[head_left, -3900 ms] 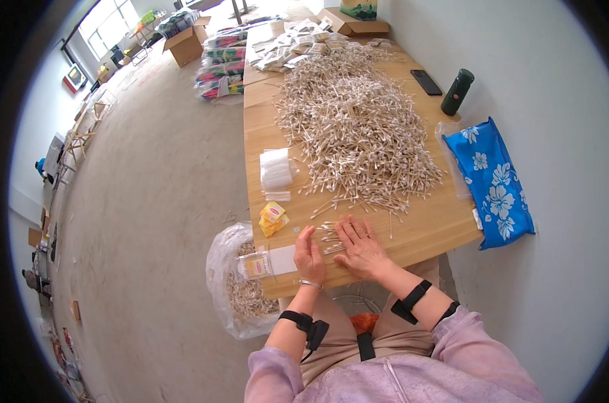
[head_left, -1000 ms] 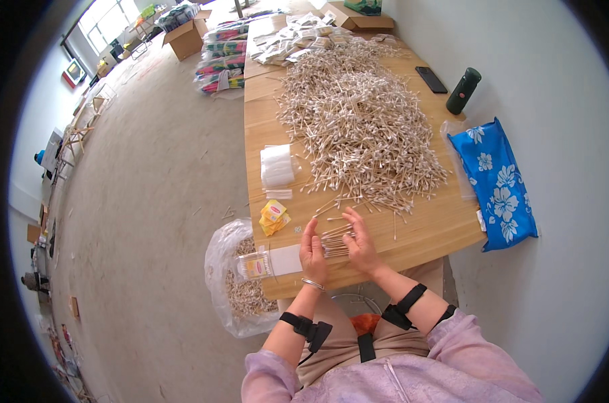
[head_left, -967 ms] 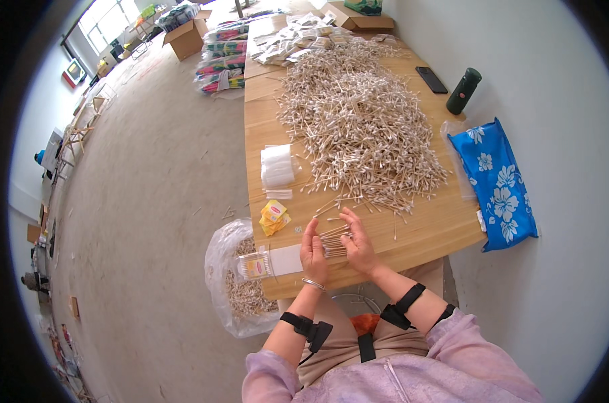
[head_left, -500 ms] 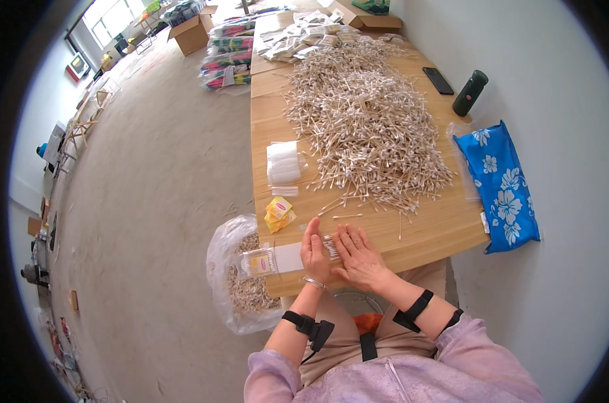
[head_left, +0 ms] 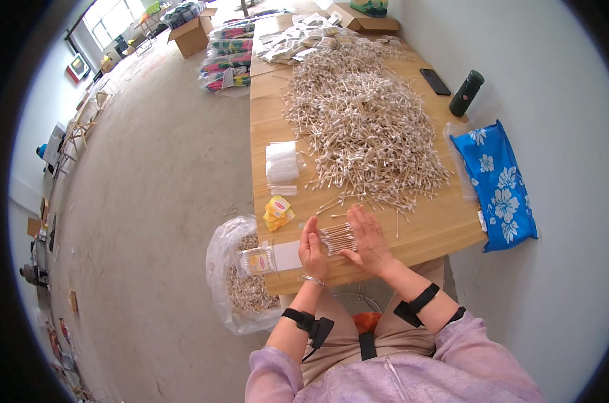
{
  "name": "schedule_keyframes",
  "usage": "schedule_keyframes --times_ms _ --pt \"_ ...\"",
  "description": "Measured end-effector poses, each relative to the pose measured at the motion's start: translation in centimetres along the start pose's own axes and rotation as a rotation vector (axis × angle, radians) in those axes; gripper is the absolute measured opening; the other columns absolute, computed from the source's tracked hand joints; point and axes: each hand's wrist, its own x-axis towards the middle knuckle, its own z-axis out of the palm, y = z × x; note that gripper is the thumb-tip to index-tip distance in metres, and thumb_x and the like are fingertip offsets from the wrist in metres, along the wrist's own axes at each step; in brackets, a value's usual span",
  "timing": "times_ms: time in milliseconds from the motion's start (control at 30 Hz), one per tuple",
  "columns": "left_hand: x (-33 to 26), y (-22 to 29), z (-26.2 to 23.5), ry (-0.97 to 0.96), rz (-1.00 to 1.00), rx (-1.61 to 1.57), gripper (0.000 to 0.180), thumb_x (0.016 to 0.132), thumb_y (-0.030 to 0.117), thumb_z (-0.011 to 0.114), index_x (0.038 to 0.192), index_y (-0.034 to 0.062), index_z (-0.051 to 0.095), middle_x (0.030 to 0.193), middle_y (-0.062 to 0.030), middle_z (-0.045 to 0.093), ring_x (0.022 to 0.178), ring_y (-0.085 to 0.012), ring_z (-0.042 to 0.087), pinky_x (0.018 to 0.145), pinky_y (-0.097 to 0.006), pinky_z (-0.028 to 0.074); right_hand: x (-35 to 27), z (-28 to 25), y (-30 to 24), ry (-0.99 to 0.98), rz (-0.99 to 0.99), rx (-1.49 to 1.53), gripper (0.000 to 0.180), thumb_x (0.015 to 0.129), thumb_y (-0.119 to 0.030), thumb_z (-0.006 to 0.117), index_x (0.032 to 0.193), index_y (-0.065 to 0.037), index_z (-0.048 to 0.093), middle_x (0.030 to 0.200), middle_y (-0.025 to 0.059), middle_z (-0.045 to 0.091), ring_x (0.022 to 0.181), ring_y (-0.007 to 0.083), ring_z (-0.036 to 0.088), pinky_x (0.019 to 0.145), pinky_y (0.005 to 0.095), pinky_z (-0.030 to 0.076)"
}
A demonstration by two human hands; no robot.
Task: Aligning and packing cotton swabs into a cardboard box.
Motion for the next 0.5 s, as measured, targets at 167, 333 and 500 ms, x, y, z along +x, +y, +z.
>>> schedule_keyframes --times_ms 167,333,500 --pt "0.0 -0.3 -0.2 0.004 -0.012 -0.025 0.04 0.103 0.019 0.035 0.137 -0.0021 0.04 0.141 -0.0128 0.043 0.133 -0.021 0.038 0.111 -0.032 0.03 -0.9 -0.8 0.0 0.075 0.027 0.235 0.103 0.066 -0.022 0.082 0.145 -0.001 0.019 0.149 0.023 0.021 0.139 0.0393 0.021 0.113 0.0449 0.024" --pt "0.1 -0.3 -0.2 0.017 -0.033 -0.055 0.041 0.103 0.02 0.035 0.138 -0.0019 0.039 0.142 -0.0133 0.042 0.134 -0.0214 0.037 0.112 -0.033 0.029 -0.3 0.5 -0.5 0.155 0.073 0.419 0.088 0.073 -0.01 0.074 0.143 0.001 0.022 0.148 0.0243 0.023 0.139 0.0391 0.022 0.114 0.0423 0.022" --pt "0.1 -0.5 -0.3 0.008 -0.025 -0.054 0.041 0.103 0.02 0.035 0.138 -0.0015 0.039 0.142 -0.0131 0.042 0.134 -0.0215 0.036 0.112 -0.033 0.028 0.2 2.1 -0.3 0.298 0.218 0.692 0.068 0.08 0.002 0.053 0.142 0.004 0.025 0.149 0.0239 0.023 0.14 0.0365 0.022 0.115 0.0399 0.02"
